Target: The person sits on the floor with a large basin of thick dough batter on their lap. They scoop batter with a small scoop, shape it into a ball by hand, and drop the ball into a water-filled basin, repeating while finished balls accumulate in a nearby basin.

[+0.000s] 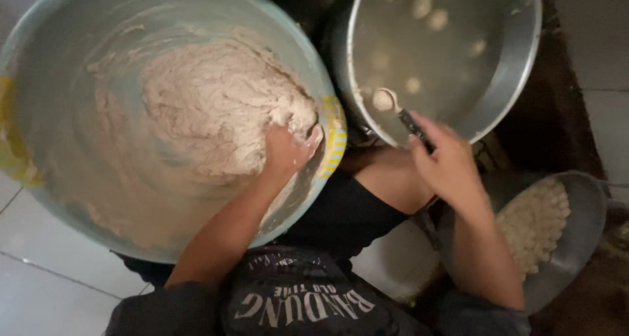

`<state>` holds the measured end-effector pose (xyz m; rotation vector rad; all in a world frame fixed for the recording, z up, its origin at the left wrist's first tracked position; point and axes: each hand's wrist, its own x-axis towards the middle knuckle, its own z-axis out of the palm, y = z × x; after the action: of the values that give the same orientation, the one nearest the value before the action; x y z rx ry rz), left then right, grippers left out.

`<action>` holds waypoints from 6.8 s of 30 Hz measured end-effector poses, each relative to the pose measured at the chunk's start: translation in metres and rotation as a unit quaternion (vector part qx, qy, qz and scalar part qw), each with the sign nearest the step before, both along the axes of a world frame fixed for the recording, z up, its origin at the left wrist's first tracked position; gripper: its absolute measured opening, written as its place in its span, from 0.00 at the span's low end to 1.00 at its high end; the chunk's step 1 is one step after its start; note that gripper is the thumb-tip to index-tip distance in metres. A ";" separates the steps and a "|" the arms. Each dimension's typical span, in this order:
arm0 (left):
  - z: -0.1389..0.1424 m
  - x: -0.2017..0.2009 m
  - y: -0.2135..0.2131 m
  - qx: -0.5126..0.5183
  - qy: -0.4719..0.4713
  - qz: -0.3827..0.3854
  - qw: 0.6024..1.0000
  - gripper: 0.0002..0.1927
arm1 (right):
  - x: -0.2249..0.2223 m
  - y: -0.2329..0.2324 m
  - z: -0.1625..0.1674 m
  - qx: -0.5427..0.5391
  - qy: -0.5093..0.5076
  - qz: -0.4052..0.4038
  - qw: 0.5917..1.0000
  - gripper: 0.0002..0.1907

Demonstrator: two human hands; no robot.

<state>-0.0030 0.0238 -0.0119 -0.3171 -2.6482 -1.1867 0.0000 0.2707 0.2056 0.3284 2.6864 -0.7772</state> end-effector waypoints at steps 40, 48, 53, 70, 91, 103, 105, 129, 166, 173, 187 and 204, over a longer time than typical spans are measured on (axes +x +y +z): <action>-0.100 -0.040 -0.113 -0.309 -0.252 -0.023 0.917 0.40 | -0.034 0.047 -0.048 0.160 0.062 0.027 0.985 0.17; -0.019 -0.015 -0.023 -0.071 0.026 -0.194 0.978 0.22 | -0.024 0.043 -0.029 0.148 0.176 0.043 0.972 0.16; 0.042 -0.022 0.006 0.044 0.025 -0.071 0.996 0.07 | 0.000 0.014 -0.018 -0.117 0.105 -0.078 0.984 0.14; 0.027 -0.013 0.007 -0.068 -0.161 -0.036 0.984 0.17 | 0.013 -0.039 -0.001 -0.147 -0.101 0.002 0.984 0.19; 0.056 0.000 0.007 0.210 -0.090 -0.106 0.968 0.10 | 0.042 -0.045 -0.019 -0.108 0.079 0.135 0.982 0.23; -0.045 -0.070 -0.058 -0.173 -0.221 -0.055 0.958 0.24 | 0.034 -0.022 -0.033 -0.351 -0.147 -0.042 0.924 0.21; -0.067 -0.115 -0.127 -0.333 -0.079 -0.117 0.932 0.14 | 0.024 -0.005 -0.026 -0.252 -0.138 -0.097 0.953 0.23; -0.061 0.106 -0.104 0.453 -0.592 0.090 0.660 0.18 | 0.057 0.046 -0.052 0.036 0.323 -0.219 0.920 0.12; -0.046 0.067 -0.137 0.541 -0.601 0.094 0.581 0.28 | 0.316 0.204 0.100 0.228 -0.269 -0.322 0.879 0.27; -0.037 0.063 -0.132 0.508 -0.606 0.066 0.609 0.27 | 0.444 0.245 0.084 0.502 -0.439 -0.370 0.647 0.31; -0.055 0.067 -0.143 0.487 -0.606 0.099 0.622 0.29 | 0.370 0.264 0.005 0.170 -0.325 -0.333 0.869 0.30; -0.064 0.054 -0.126 0.371 -0.558 0.116 0.733 0.23 | 0.406 0.261 0.033 0.421 -0.475 -0.414 0.653 0.20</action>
<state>0.0511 -0.1019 -0.0756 1.1860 -2.3775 -2.7497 0.4058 0.5317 0.2385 1.6816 1.5358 0.5220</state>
